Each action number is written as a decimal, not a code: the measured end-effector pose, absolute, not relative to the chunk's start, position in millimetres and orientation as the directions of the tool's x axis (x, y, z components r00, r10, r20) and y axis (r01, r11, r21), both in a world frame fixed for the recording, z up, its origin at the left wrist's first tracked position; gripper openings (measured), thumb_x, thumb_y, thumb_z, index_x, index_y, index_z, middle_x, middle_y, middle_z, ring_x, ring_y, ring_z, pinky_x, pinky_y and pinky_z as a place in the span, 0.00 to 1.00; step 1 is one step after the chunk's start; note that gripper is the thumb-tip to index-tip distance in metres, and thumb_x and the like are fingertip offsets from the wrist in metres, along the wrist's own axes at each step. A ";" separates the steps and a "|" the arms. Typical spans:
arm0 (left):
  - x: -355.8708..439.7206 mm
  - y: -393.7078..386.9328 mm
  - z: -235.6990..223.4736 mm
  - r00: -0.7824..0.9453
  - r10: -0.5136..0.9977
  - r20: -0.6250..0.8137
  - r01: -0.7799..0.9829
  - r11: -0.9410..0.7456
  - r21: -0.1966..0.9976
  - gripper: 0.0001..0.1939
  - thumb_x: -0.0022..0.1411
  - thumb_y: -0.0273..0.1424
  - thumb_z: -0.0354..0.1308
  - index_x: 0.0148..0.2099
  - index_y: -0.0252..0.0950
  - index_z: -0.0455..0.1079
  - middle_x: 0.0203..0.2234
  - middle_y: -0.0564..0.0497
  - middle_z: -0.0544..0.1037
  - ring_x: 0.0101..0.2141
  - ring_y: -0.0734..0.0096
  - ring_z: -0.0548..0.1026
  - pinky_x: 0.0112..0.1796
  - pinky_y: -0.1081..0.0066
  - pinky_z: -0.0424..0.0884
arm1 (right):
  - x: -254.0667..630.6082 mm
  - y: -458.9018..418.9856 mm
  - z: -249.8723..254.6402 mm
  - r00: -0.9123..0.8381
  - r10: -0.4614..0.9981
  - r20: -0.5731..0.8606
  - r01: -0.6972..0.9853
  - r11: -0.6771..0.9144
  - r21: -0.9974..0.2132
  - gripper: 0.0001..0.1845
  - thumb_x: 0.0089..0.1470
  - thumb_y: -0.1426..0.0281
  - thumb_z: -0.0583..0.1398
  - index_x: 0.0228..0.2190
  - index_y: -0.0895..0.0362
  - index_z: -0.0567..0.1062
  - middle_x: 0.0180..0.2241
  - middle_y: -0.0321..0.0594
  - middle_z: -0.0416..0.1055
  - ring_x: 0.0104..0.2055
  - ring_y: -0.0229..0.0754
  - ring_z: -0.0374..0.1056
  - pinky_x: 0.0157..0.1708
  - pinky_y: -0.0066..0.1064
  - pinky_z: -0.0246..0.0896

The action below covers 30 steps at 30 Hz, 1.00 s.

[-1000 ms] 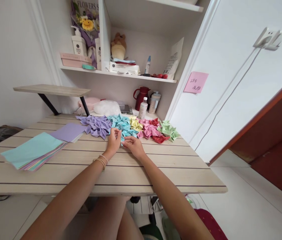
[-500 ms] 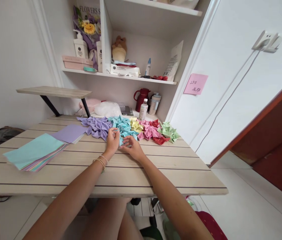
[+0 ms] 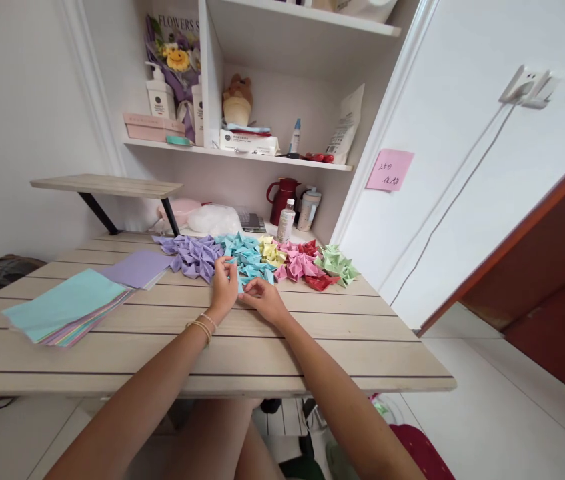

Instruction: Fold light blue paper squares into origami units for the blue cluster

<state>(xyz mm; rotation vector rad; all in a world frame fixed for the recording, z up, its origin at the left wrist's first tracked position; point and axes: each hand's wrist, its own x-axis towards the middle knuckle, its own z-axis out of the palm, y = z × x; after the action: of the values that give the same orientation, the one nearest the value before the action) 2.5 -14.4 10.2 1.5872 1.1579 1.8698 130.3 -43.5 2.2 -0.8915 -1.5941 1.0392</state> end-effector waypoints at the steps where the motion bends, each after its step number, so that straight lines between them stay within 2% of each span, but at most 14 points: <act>1: 2.9 -14.3 9.9 -0.262 0.765 0.588 0.183 -0.559 0.809 0.10 0.62 0.34 0.51 0.45 0.37 0.60 0.29 0.53 0.67 0.29 0.74 0.70 0.32 0.72 0.68 | 129.6 -43.3 1.5 -0.247 0.920 0.305 -0.003 0.314 -0.949 0.20 0.39 0.58 0.67 0.30 0.55 0.67 0.27 0.35 0.71 0.29 0.39 0.69 0.31 0.31 0.64; 3: 3.2 -13.2 9.8 -0.263 0.776 0.574 0.149 -0.555 0.819 0.11 0.61 0.35 0.53 0.45 0.37 0.61 0.30 0.52 0.68 0.29 0.74 0.70 0.33 0.73 0.68 | 129.9 -41.8 0.9 -0.227 0.936 0.269 -0.087 0.256 -0.963 0.22 0.39 0.59 0.66 0.34 0.55 0.65 0.25 0.33 0.71 0.28 0.40 0.70 0.31 0.31 0.65; 5: 2.3 -11.0 9.9 -0.240 0.803 0.546 0.100 -0.539 0.836 0.13 0.59 0.37 0.55 0.45 0.36 0.63 0.31 0.52 0.69 0.29 0.74 0.71 0.33 0.73 0.68 | 133.1 -39.2 1.8 -0.129 0.951 0.281 -0.082 0.272 -0.959 0.21 0.40 0.60 0.66 0.34 0.55 0.66 0.25 0.34 0.71 0.28 0.39 0.70 0.31 0.31 0.65; 8: -0.8 -7.1 9.3 -0.122 0.867 0.483 0.056 -0.480 0.876 0.17 0.54 0.39 0.60 0.42 0.34 0.68 0.29 0.51 0.73 0.28 0.73 0.72 0.31 0.72 0.69 | 141.2 -34.9 4.1 0.014 0.943 0.334 0.068 0.332 -0.941 0.14 0.42 0.63 0.63 0.32 0.56 0.70 0.27 0.37 0.72 0.28 0.38 0.68 0.32 0.31 0.64; 11: -4.0 -5.3 8.4 0.038 0.902 0.429 0.045 -0.431 0.901 0.18 0.46 0.39 0.66 0.36 0.33 0.72 0.28 0.48 0.76 0.28 0.69 0.74 0.32 0.69 0.71 | 147.0 -33.3 4.9 0.061 0.920 0.388 0.243 0.363 -0.899 0.10 0.44 0.65 0.60 0.30 0.57 0.73 0.29 0.38 0.73 0.28 0.38 0.67 0.33 0.31 0.64; 16: -5.7 -8.1 10.2 0.102 0.906 0.410 -0.037 -0.409 0.912 0.20 0.42 0.40 0.69 0.36 0.33 0.74 0.29 0.45 0.79 0.31 0.63 0.77 0.35 0.64 0.74 | 148.8 -32.6 2.8 0.073 0.903 0.422 0.284 0.387 -0.877 0.11 0.45 0.65 0.59 0.31 0.58 0.75 0.28 0.38 0.73 0.28 0.39 0.66 0.32 0.31 0.63; 23: -5.1 -9.7 9.0 0.127 0.953 0.274 -0.085 -0.265 0.961 0.20 0.40 0.35 0.70 0.36 0.32 0.73 0.27 0.47 0.78 0.26 0.69 0.76 0.33 0.63 0.76 | 152.4 -30.1 3.4 0.056 0.913 0.404 0.220 0.384 -0.897 0.15 0.47 0.63 0.59 0.36 0.58 0.74 0.23 0.35 0.71 0.26 0.40 0.68 0.30 0.31 0.63; 27: -7.3 -8.1 8.9 0.101 0.969 0.226 -0.167 -0.207 0.964 0.21 0.40 0.33 0.71 0.37 0.31 0.71 0.27 0.49 0.76 0.26 0.70 0.77 0.33 0.63 0.77 | 152.7 -33.7 8.6 -0.031 0.900 0.436 0.308 0.423 -0.852 0.13 0.51 0.63 0.57 0.36 0.55 0.74 0.23 0.35 0.71 0.25 0.41 0.69 0.30 0.32 0.63; 30: -7.7 -7.8 9.8 0.094 0.967 0.237 -0.182 -0.217 0.959 0.24 0.40 0.32 0.70 0.40 0.32 0.69 0.30 0.47 0.77 0.29 0.69 0.77 0.34 0.65 0.76 | 152.5 -35.4 10.9 -0.045 0.887 0.460 0.334 0.448 -0.829 0.13 0.52 0.63 0.57 0.38 0.54 0.74 0.24 0.36 0.73 0.26 0.41 0.70 0.30 0.32 0.63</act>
<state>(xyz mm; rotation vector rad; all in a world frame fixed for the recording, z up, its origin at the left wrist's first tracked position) -7.7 -7.8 9.8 1.2956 0.8802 1.3622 152.5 -35.4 10.9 -1.0872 -1.6118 0.6355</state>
